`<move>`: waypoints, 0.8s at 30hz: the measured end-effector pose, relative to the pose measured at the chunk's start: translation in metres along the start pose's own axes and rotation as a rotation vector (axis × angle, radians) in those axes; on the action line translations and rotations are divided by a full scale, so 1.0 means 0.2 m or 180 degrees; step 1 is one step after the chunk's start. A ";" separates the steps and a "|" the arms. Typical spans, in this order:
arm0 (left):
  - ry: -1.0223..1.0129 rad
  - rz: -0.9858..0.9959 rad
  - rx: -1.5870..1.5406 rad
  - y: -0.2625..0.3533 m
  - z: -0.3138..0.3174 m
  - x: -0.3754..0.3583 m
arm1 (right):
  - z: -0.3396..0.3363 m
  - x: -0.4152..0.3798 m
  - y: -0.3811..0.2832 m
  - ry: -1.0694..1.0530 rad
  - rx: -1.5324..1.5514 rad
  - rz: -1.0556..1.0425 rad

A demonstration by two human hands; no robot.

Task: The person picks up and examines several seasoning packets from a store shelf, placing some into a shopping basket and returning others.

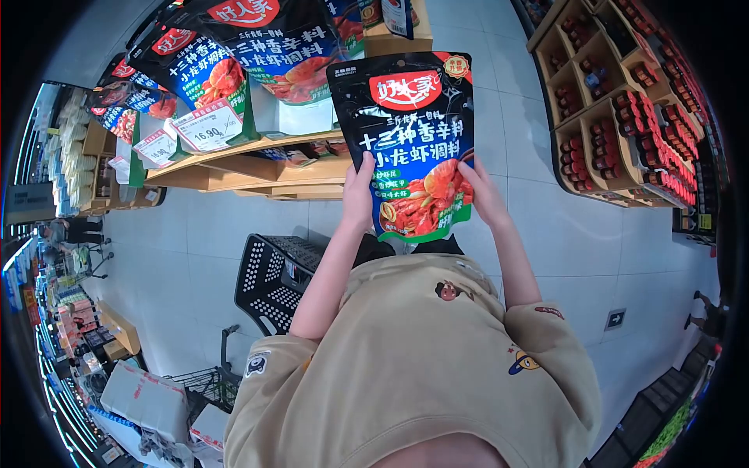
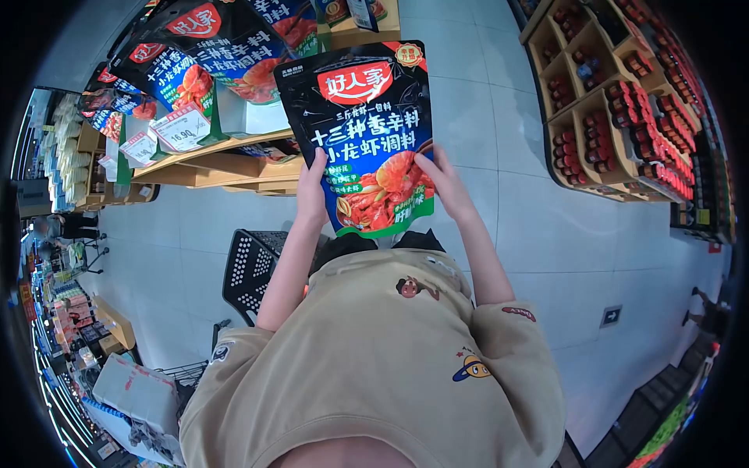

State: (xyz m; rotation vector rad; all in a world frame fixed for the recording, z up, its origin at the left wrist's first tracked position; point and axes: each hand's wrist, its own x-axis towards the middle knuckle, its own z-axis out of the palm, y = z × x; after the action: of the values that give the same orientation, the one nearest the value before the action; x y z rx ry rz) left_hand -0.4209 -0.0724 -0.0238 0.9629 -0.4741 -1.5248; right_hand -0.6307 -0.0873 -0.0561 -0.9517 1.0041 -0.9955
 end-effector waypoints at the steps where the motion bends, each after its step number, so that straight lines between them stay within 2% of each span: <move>1: 0.0005 -0.0007 0.0002 0.02 0.02 0.00 | 0.05 -0.06 -0.06 0.0056 0.0419 0.0493; 2: 0.0078 -0.0143 -0.0045 0.05 0.04 -0.01 | 0.05 -0.09 -0.04 0.0061 0.0426 0.0500; 4: 0.0165 -0.0304 -0.0085 0.07 0.07 -0.02 | 0.04 -0.12 0.00 -0.0562 0.1242 0.0795; 5: -0.0015 -0.0443 -0.0183 0.08 0.07 -0.01 | 0.04 -0.13 0.00 -0.0547 0.1255 0.0809; 7: -0.0197 -0.0577 -0.0268 0.09 0.08 -0.02 | 0.05 -0.15 -0.02 -0.0740 0.1067 0.0443; 11: -0.0205 -0.0800 -0.0295 0.11 0.10 -0.03 | 0.06 -0.14 -0.04 -0.0637 0.1040 0.0460; 18: -0.0431 -0.0560 -0.0253 0.13 0.13 -0.10 | 0.07 -0.16 -0.08 -0.0312 0.1061 0.0248; 21: -0.0975 -0.0384 0.0167 0.10 0.10 -0.14 | 0.04 -0.14 -0.06 -0.0063 0.1200 0.0031; 22: -0.0980 -0.0391 0.0170 0.08 0.09 -0.15 | 0.05 -0.14 -0.07 0.0071 0.1240 -0.0017; 24: -0.1174 -0.0122 0.1026 0.04 0.06 -0.16 | 0.06 -0.14 -0.11 0.0218 0.1282 -0.0061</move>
State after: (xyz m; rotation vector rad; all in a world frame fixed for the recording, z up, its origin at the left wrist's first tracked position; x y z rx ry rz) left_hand -0.4274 -0.0463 -0.0007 0.9376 -0.9930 -1.7002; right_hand -0.6304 -0.0635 -0.0273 -0.5974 0.8094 -1.1979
